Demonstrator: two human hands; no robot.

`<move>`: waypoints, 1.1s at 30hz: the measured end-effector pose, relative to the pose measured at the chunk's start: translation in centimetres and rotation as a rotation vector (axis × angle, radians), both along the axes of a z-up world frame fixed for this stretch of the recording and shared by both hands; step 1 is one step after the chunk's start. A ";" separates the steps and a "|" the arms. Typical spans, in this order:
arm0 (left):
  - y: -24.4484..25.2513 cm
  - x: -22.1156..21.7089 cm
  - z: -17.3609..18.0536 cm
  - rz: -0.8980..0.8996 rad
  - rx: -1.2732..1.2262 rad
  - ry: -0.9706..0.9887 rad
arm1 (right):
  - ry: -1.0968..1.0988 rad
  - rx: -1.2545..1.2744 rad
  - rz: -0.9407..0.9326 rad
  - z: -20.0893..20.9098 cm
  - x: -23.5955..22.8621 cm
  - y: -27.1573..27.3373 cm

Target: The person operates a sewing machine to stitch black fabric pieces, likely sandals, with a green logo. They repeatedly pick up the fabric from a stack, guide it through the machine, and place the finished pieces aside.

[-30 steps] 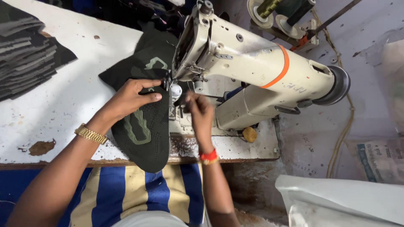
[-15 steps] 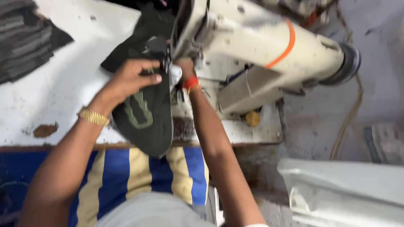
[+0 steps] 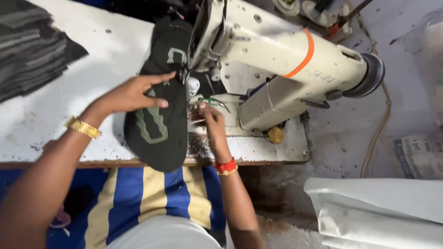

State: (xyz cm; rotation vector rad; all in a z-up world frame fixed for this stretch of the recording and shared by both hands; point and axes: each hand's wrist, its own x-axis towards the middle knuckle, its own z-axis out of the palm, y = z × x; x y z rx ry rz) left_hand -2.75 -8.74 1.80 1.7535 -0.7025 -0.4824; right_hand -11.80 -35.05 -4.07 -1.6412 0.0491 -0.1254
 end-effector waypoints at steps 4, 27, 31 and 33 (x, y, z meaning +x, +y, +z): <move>0.8 0.4 1.1 0.001 0.110 -0.055 | 0.126 0.276 0.171 1.1 -3.4 4.0; 1.5 7.9 0.6 -0.025 0.163 -0.101 | 0.124 0.459 0.066 1.1 -4.6 7.2; 1.7 11.3 -1.1 -0.004 0.198 -0.083 | 0.092 0.430 0.057 2.7 -3.4 7.7; 1.6 11.7 -0.8 -0.023 0.075 -0.161 | 0.122 0.412 -0.011 4.3 -2.8 8.1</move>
